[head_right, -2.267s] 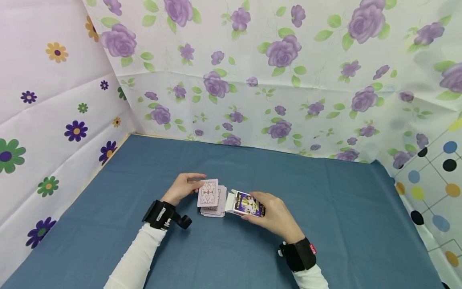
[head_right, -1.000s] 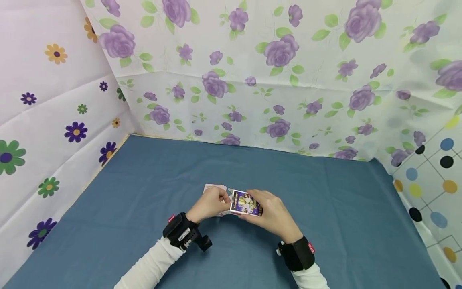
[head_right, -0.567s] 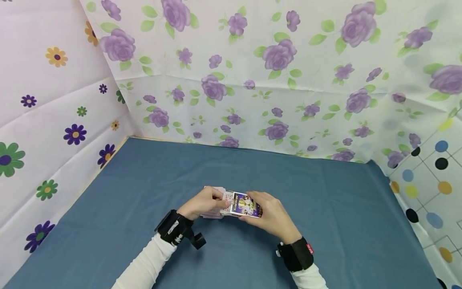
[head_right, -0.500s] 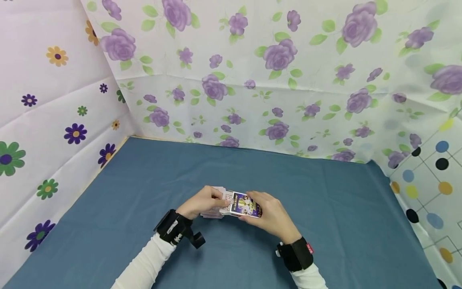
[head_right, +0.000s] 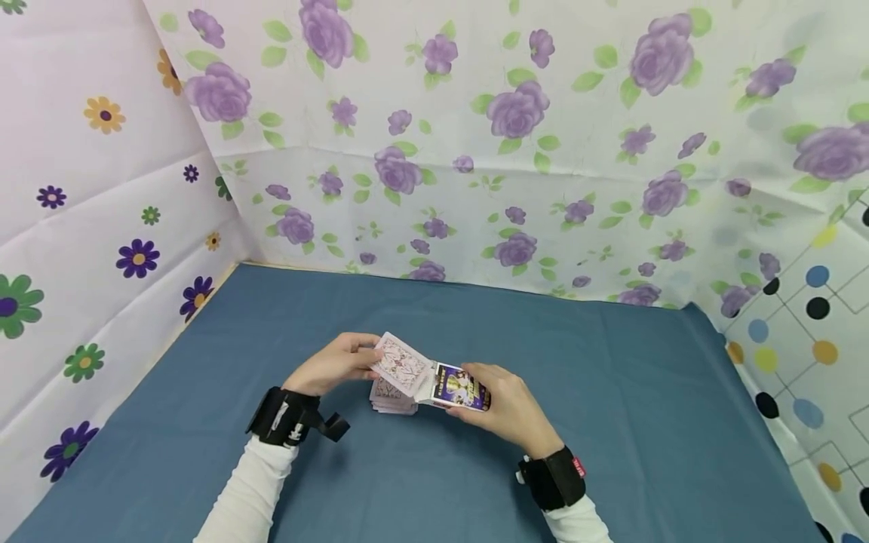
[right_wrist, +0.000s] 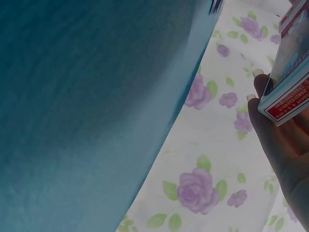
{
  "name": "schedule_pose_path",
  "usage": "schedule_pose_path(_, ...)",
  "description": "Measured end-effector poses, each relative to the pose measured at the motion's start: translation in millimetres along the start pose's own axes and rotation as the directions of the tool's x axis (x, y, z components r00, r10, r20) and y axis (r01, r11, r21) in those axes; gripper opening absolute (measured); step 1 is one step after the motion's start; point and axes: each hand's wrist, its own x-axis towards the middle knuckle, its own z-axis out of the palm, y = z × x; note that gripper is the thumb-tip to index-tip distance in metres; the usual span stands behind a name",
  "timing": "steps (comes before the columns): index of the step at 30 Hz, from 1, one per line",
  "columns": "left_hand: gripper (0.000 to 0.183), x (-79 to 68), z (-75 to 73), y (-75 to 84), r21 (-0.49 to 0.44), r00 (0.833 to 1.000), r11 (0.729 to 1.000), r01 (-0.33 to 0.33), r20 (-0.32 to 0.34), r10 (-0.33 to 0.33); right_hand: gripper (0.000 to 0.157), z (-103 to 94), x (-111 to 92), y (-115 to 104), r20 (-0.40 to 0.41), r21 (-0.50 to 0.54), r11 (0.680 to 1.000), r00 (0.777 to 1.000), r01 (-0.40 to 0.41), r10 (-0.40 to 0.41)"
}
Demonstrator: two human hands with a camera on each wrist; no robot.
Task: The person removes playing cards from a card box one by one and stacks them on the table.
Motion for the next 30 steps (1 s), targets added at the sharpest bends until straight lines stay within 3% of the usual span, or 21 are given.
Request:
schedule_pose_path(3,0.038,1.4,-6.8,-5.2,-0.029,0.998,1.0,-0.004,-0.059,0.002,0.067,2.7,-2,1,0.013,0.006,1.0,1.0,-0.014,0.014)
schedule_pose_path(6,0.038,5.2,-10.6,-11.1,-0.063,0.985,0.998,0.001,-0.17,-0.011,0.067,4.8,-2,2,0.012,0.006,1.0,1.0,-0.022,0.022)
schedule_pose_path(10,0.028,11.3,-12.5,-19.3,-0.06,0.939,0.998,0.027,-0.341,-0.046,0.067,6.3,-1,3,0.015,0.0,1.0,1.0,-0.026,0.026)
schedule_pose_path(13,0.021,15.2,-13.7,-26.1,-0.039,0.905,0.998,0.055,-0.421,-0.066,0.067,6.9,-1,4,0.021,0.005,1.0,0.999,-0.028,0.028)
schedule_pose_path(18,0.017,21.9,-14.8,-37.2,-0.038,0.861,0.995,0.091,-0.499,-0.098,0.067,7.1,-2,4,0.032,0.01,0.999,0.999,-0.035,0.034)
schedule_pose_path(21,0.018,27.3,-13.3,-42.1,-0.013,0.846,0.995,0.095,-0.527,-0.087,0.067,6.8,-1,5,0.028,0.009,0.999,0.999,-0.034,0.034)
schedule_pose_path(27,0.015,33.4,-5.8,-46.5,0.079,0.847,0.992,0.097,-0.53,-0.041,0.066,6.5,-1,5,0.046,0.015,0.999,0.998,-0.039,0.038)
schedule_pose_path(30,0.014,35.4,-2.2,-47.8,0.141,0.837,0.984,0.109,-0.547,-0.014,0.066,7.0,0,5,0.066,0.02,0.999,0.997,-0.05,0.049)
